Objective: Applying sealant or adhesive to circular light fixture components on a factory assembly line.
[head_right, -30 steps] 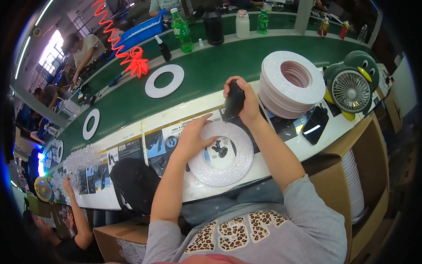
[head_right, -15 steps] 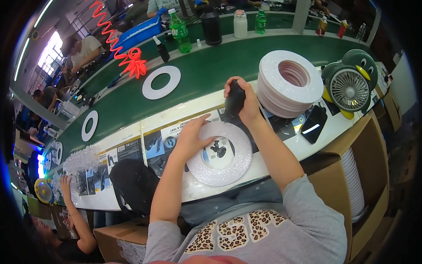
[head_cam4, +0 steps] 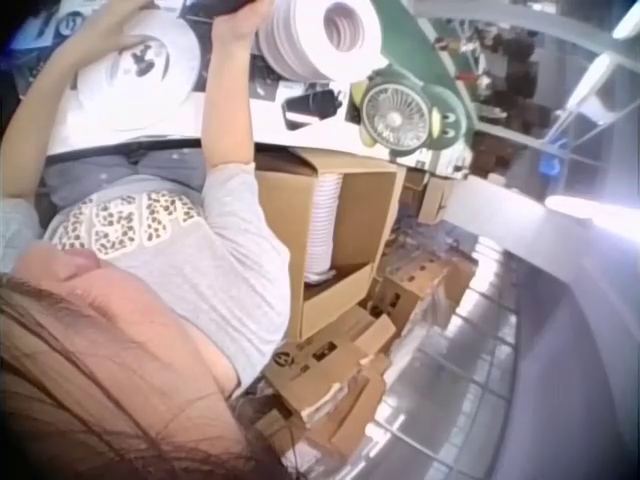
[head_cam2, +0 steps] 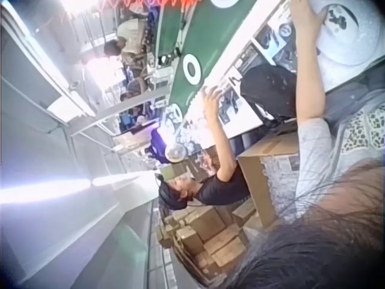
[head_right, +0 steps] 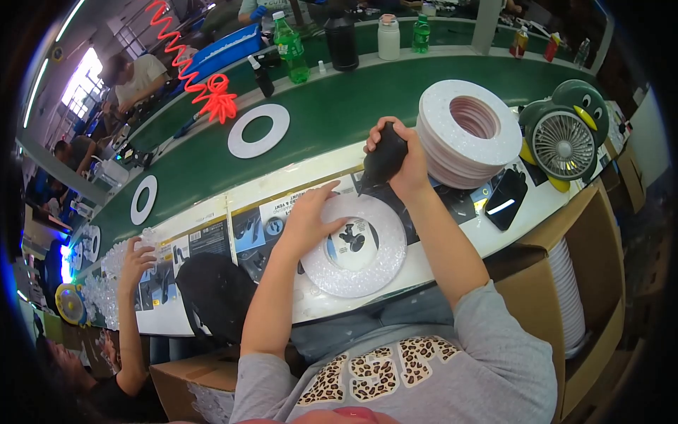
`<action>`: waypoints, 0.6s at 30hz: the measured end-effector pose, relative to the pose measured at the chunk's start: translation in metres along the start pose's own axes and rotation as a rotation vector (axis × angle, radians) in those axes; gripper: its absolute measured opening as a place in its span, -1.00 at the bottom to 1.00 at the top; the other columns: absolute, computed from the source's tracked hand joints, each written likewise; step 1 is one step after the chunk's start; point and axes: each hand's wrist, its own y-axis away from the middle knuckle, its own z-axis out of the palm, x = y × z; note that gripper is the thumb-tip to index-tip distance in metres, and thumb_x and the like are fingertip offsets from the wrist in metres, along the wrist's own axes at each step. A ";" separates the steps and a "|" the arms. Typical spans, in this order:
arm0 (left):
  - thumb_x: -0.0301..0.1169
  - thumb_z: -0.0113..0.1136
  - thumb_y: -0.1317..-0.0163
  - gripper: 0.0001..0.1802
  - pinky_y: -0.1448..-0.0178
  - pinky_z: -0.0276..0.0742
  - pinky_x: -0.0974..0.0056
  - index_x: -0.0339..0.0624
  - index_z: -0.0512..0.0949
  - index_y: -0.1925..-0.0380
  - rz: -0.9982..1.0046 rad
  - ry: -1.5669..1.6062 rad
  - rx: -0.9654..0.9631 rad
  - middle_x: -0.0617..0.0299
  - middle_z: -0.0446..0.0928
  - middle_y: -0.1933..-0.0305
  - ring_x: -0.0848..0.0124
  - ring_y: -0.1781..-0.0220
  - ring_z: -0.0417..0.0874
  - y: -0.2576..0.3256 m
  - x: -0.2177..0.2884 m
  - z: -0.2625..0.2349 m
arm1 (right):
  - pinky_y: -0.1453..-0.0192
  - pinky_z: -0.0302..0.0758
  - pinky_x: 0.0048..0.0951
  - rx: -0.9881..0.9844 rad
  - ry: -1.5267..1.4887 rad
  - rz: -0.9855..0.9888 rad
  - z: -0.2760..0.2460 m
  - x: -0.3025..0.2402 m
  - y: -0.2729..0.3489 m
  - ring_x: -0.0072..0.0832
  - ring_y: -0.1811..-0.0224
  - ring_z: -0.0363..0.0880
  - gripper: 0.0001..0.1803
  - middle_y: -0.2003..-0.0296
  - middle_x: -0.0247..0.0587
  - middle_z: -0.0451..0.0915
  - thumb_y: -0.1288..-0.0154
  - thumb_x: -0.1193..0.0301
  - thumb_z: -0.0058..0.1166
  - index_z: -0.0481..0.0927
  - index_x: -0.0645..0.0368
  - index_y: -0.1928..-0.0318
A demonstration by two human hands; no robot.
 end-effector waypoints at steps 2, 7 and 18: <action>-0.26 0.51 0.08 -0.19 -0.17 0.46 0.12 -0.07 0.41 -0.24 -0.008 0.001 -0.003 0.13 0.62 0.08 0.15 -0.01 0.60 0.000 0.000 0.000 | -0.01 0.40 -0.39 -0.026 0.008 -0.002 0.004 0.001 0.004 -0.44 0.27 0.40 -0.68 0.34 -0.27 0.39 -0.34 0.14 -0.16 0.37 0.14 0.18; -0.26 0.51 0.08 -0.17 -0.18 0.45 0.11 -0.07 0.39 -0.26 -0.019 0.000 -0.014 0.14 0.62 0.07 0.15 -0.03 0.59 -0.002 0.001 0.001 | 0.04 0.37 -0.43 -0.041 0.095 -0.046 0.009 0.012 0.010 -0.48 0.34 0.36 -0.65 0.41 -0.30 0.35 -0.36 0.10 -0.20 0.36 0.15 0.19; -0.31 0.48 0.04 -0.21 -0.20 0.46 0.09 -0.09 0.39 -0.26 -0.052 0.038 -0.061 0.03 0.60 0.00 0.07 -0.07 0.57 -0.003 0.003 -0.002 | 0.18 0.30 -0.45 -0.031 0.059 0.023 0.017 0.013 0.011 -0.50 0.42 0.29 -0.62 0.51 -0.30 0.30 -0.40 0.10 -0.34 0.31 0.16 0.33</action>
